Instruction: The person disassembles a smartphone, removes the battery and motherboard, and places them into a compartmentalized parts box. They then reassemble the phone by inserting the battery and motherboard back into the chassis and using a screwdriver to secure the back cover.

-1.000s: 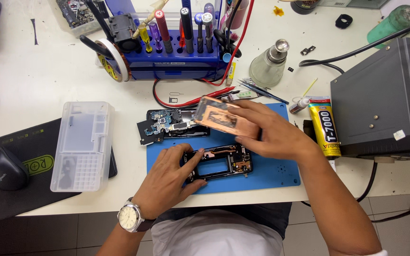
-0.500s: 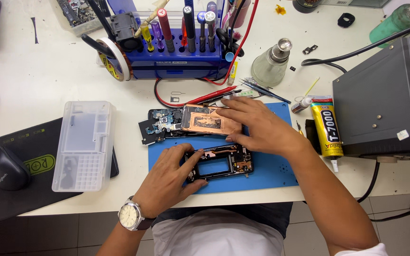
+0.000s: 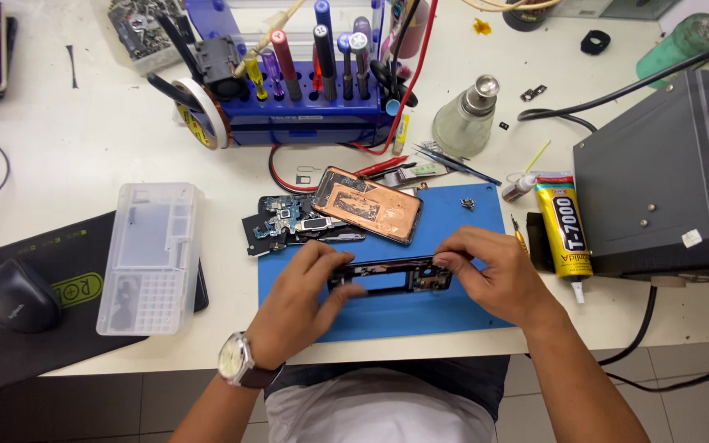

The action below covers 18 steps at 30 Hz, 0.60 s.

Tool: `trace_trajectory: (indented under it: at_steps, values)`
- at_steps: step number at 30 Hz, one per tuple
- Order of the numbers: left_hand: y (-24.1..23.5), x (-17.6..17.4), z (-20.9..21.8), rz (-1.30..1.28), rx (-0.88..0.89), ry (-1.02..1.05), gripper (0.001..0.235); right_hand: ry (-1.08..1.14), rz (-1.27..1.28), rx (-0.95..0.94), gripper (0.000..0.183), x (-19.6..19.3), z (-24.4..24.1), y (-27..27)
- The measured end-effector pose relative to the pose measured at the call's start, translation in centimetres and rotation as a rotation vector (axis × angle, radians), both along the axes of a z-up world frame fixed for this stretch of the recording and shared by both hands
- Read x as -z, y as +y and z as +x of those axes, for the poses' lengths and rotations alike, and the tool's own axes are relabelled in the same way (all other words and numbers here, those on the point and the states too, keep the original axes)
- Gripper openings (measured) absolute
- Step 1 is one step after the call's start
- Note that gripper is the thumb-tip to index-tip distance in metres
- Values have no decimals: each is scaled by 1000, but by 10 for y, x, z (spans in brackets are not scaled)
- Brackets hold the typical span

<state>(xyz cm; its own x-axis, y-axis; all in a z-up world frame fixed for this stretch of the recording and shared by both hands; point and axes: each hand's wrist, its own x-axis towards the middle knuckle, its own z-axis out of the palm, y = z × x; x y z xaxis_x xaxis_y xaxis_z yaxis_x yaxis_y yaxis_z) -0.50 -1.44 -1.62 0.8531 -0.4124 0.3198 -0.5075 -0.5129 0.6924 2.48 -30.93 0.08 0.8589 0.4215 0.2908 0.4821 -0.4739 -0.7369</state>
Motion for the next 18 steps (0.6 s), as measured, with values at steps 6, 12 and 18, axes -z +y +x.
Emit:
trace_trajectory:
  at_steps: [6,12,18]
  values:
    - [-7,-10,15,-430,-109,72,14,-577,122,97,10,23,1,1]
    - [5,5,4,-318,-10,-133,23,-629,-10,-13,26,18,-18,-8]
    - [9,7,-1,-217,60,-283,23,-741,16,-13,23,15,-18,-5]
